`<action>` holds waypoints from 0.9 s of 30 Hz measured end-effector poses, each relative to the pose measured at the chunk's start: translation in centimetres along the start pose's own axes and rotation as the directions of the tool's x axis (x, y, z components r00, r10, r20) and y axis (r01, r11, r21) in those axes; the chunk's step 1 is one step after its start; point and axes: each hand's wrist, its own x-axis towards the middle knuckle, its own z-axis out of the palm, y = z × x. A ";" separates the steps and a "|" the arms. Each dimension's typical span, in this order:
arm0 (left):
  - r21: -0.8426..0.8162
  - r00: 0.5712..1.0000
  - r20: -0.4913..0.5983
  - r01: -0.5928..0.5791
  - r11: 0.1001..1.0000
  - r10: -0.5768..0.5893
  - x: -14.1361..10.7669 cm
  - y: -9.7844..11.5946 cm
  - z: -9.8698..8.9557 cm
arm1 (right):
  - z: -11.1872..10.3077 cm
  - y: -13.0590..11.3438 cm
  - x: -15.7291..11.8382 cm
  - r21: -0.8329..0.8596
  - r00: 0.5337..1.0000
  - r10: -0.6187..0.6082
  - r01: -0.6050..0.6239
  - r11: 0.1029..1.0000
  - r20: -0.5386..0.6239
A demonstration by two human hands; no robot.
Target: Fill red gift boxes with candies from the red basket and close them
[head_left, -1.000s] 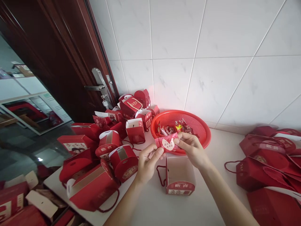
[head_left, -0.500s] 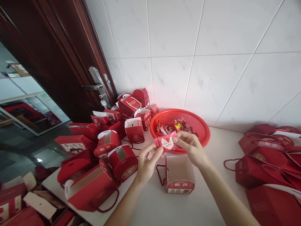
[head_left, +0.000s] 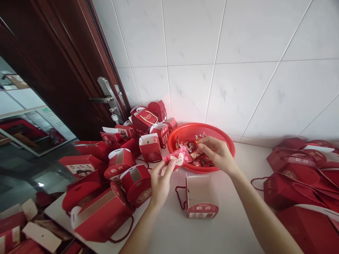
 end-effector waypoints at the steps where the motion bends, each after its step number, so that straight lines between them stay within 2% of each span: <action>1: 0.002 1.000 -0.025 0.009 1.000 -0.009 0.2 -0.1 -0.1 | -0.5 0.4 0.8 -0.106 1.000 -0.002 0.004 0.994 0.025; 3: 0.007 0.998 -0.056 0.014 1.000 -0.014 0.4 -0.3 -0.3 | -1.3 1.3 2.3 -0.393 0.982 0.091 -0.019 0.919 0.167; 4: 0.008 0.998 -0.064 0.011 1.000 -0.010 0.5 -0.3 -0.3 | -1.4 1.8 3.0 -0.530 0.943 0.192 -0.019 0.848 0.273; 6: 0.003 0.997 -0.073 -0.001 1.000 0.001 0.7 -0.3 -0.3 | -1.1 2.5 4.0 -0.612 0.854 0.314 0.007 0.790 0.416; 8: -0.008 0.997 -0.080 -0.004 1.000 0.004 0.8 -0.2 -0.2 | -0.2 3.2 4.5 -0.638 0.769 0.385 0.037 0.769 0.510; 11: -0.017 0.997 -0.080 0.005 1.000 -0.006 0.9 -0.2 -0.1 | 1.7 4.1 4.7 -0.696 0.695 0.469 0.062 0.716 0.544; 13: -0.022 0.997 -0.071 0.019 1.000 -0.021 0.9 -0.4 0.0 | 2.8 4.7 4.7 -0.729 0.688 0.498 0.067 0.681 0.528; 17: -0.039 0.998 -0.040 0.052 0.998 -0.053 0.9 -0.7 -0.1 | 3.8 5.8 4.8 -0.743 0.717 0.491 0.056 0.667 0.495; 22: -0.024 0.998 -0.005 0.056 0.998 -0.056 0.8 -0.7 -0.1 | 3.5 7.0 5.1 -0.659 0.723 0.459 -0.005 0.752 0.517; 27: -0.034 0.997 -0.012 0.073 0.997 -0.073 0.9 -0.9 -0.2 | 3.1 7.7 5.6 -0.484 0.715 0.398 -0.095 0.870 0.575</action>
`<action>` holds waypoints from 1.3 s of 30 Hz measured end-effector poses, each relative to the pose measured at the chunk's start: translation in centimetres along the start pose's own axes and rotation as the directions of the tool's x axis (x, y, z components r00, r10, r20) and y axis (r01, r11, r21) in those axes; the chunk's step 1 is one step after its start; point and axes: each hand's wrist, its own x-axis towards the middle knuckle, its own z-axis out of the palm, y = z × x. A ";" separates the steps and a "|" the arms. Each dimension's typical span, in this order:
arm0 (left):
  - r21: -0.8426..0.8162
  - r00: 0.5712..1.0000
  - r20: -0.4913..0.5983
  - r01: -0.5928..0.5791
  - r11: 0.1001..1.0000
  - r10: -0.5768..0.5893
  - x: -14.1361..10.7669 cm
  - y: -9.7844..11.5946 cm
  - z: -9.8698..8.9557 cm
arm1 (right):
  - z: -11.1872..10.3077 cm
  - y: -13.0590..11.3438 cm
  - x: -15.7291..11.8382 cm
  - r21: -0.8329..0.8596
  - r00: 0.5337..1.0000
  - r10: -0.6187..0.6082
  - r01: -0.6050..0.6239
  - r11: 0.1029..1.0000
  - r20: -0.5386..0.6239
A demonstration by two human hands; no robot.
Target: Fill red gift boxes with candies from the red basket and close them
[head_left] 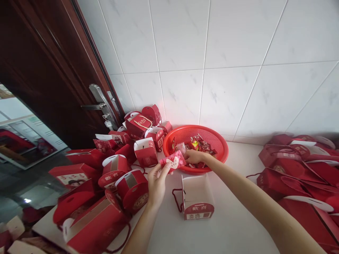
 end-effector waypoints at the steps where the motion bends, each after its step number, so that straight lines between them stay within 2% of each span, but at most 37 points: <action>1: -0.005 1.000 -0.002 0.002 1.000 -0.002 0.0 -0.1 0.0 | -0.2 0.1 0.0 0.047 1.000 -0.019 0.019 0.999 0.001; 5: -0.010 1.000 -0.013 -0.009 1.000 0.009 0.2 -0.2 -0.1 | -1.1 0.2 -0.4 0.220 0.995 -0.081 0.093 0.971 -0.064; 9: -0.021 0.998 -0.037 -0.048 0.999 0.047 0.5 -0.4 -0.3 | -1.6 0.4 -1.0 0.345 0.984 -0.077 0.130 0.930 -0.163; 14: -0.055 0.995 -0.071 -0.070 0.996 0.066 0.8 -0.8 -0.7 | -1.6 0.6 -1.6 0.457 0.976 -0.016 0.117 0.882 -0.218; 19: -0.085 0.996 -0.078 -0.057 0.995 0.051 0.9 -1.0 -0.8 | -1.7 0.7 -1.5 0.513 0.957 0.094 0.063 0.856 -0.274; 23: -0.086 0.996 -0.074 -0.059 0.995 0.053 1.0 -1.0 -0.8 | -2.0 0.9 -1.1 0.474 0.900 0.168 0.047 0.879 -0.402; 27: -0.092 0.996 -0.080 -0.049 0.995 0.042 1.1 -1.2 -0.9 | -2.3 1.0 -1.0 0.399 0.796 0.190 0.070 0.914 -0.575; 30: -0.088 0.996 -0.081 -0.046 0.995 0.039 1.1 -1.3 -0.9 | -2.2 1.0 -1.2 0.372 0.737 0.193 0.085 0.924 -0.647; 33: -0.082 0.996 -0.082 -0.040 0.996 0.033 1.1 -1.3 -0.9 | -2.2 0.9 -1.5 0.379 0.722 0.191 0.106 0.919 -0.665; 39: -0.023 0.997 -0.083 -0.009 1.000 0.007 1.3 -1.3 -0.8 | -2.6 0.0 -2.1 0.425 0.725 0.188 0.158 0.891 -0.663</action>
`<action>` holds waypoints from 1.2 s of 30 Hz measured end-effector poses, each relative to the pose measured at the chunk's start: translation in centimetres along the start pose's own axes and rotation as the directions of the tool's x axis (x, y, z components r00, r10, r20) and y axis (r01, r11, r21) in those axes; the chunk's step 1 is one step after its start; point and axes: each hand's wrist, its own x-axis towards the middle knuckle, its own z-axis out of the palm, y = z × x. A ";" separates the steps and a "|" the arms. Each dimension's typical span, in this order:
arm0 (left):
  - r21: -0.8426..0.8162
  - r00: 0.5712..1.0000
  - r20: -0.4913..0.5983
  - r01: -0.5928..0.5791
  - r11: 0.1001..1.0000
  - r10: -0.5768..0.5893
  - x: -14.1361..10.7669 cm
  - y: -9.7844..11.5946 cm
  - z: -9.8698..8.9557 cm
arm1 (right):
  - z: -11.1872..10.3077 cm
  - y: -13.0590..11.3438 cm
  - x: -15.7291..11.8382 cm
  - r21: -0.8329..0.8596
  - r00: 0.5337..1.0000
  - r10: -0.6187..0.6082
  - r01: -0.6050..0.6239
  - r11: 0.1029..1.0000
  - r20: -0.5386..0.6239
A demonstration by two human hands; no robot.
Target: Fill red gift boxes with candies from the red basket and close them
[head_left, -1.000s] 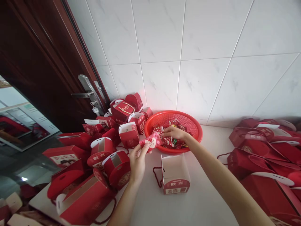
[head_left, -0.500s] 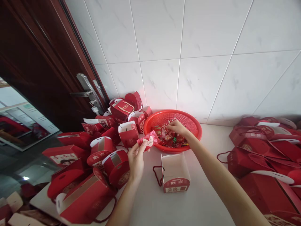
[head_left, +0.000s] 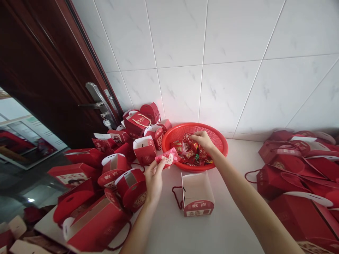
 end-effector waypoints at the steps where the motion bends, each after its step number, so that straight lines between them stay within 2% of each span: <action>1: 0.014 1.000 0.006 0.004 1.000 -0.004 0.0 0.0 0.0 | 0.0 -0.2 -0.1 0.003 1.000 0.000 0.000 1.000 0.002; 5: 0.070 0.999 0.036 0.009 0.998 -0.012 0.0 -0.2 0.0 | 0.0 -0.4 -0.2 -0.042 1.000 0.001 -0.002 0.999 -0.006; 11: 0.042 1.000 0.003 -0.015 0.999 0.015 0.0 -0.1 -0.1 | 0.2 0.8 0.4 -0.292 0.997 0.031 -0.049 0.955 -0.066; 17: 0.028 1.000 -0.006 -0.014 0.999 0.014 0.0 0.2 -0.1 | 0.5 1.3 0.3 -0.460 0.983 0.136 -0.064 0.886 0.126; 20: 0.035 1.000 0.004 -0.013 0.999 0.013 0.0 0.3 -0.1 | 0.5 1.1 0.0 -0.520 0.974 0.162 -0.059 0.852 0.155; 24: 0.034 1.000 0.006 -0.015 0.999 0.015 -0.1 0.4 0.0 | 0.5 0.8 -0.1 -0.596 0.976 0.180 -0.073 0.800 0.122; 31: 0.034 1.000 -0.004 -0.014 0.999 0.014 -0.1 0.6 0.1 | 0.6 0.4 -0.2 -0.719 0.977 0.211 -0.157 0.677 -0.015; 34: 0.040 1.000 -0.007 -0.017 0.999 0.018 -0.1 0.5 0.1 | 0.4 -0.5 -0.4 -0.739 0.983 0.184 -0.138 0.659 -0.020; 36: 0.041 1.000 -0.008 -0.018 0.999 0.018 0.0 0.5 0.0 | 0.1 -1.2 -0.7 -0.751 0.986 0.163 -0.091 0.654 0.022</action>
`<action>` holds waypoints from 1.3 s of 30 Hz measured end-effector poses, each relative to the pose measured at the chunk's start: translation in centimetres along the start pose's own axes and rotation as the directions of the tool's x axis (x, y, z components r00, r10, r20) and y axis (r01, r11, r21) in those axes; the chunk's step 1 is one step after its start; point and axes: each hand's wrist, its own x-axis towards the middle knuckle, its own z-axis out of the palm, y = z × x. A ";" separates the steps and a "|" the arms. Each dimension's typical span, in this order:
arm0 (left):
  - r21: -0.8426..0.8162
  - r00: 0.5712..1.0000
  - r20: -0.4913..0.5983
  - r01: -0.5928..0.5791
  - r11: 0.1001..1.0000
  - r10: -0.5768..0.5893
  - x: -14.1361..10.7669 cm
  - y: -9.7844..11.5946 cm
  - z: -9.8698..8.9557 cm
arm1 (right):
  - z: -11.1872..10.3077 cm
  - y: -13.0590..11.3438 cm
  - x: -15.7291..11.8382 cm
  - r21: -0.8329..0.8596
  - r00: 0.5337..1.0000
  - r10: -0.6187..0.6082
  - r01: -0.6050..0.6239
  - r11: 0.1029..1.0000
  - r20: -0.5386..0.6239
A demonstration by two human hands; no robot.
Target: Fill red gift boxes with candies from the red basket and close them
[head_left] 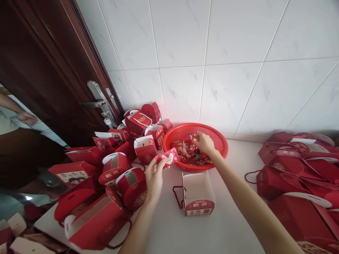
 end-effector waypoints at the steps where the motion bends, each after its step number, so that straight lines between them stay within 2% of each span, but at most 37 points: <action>1: 0.000 1.000 0.000 0.002 1.000 -0.002 0.0 0.0 0.0 | -0.3 0.0 -0.2 -0.007 0.999 -0.037 0.037 0.999 0.033; 4: -0.001 1.000 0.002 0.016 1.000 -0.016 0.0 0.1 0.0 | -0.8 0.3 -1.0 -0.034 0.958 -0.139 0.152 0.988 0.250; 7: -0.002 1.000 0.009 0.013 1.000 -0.013 -0.1 0.2 0.0 | -0.5 0.9 -1.5 -0.135 0.892 -0.100 0.176 0.975 0.440; 12: 0.022 0.999 0.036 -0.009 1.000 0.009 -0.1 0.0 0.0 | 0.4 1.3 -1.5 -0.316 0.870 0.016 0.162 0.935 0.492; 17: 0.013 0.999 0.055 -0.001 1.000 0.000 -0.2 -0.1 0.0 | 1.6 1.1 -1.4 -0.303 0.864 -0.005 0.181 0.936 0.503; 21: 0.012 0.998 0.055 0.002 1.000 -0.003 -0.2 0.0 0.0 | 1.9 1.6 -0.8 -0.164 0.879 -0.079 0.175 0.971 0.471; 26: -0.003 0.998 0.062 0.011 1.000 -0.011 -0.2 0.1 0.2 | 1.5 2.4 0.2 0.139 0.928 -0.160 0.119 0.983 0.337; 32: -0.009 0.998 0.065 0.024 1.000 -0.024 -0.3 0.2 0.2 | 1.2 2.9 0.4 0.515 0.945 -0.124 -0.053 0.855 0.303; 39: -0.027 0.998 0.050 0.044 0.999 -0.043 -0.3 0.6 0.5 | 0.9 3.0 0.6 0.682 0.951 -0.074 -0.159 0.714 0.299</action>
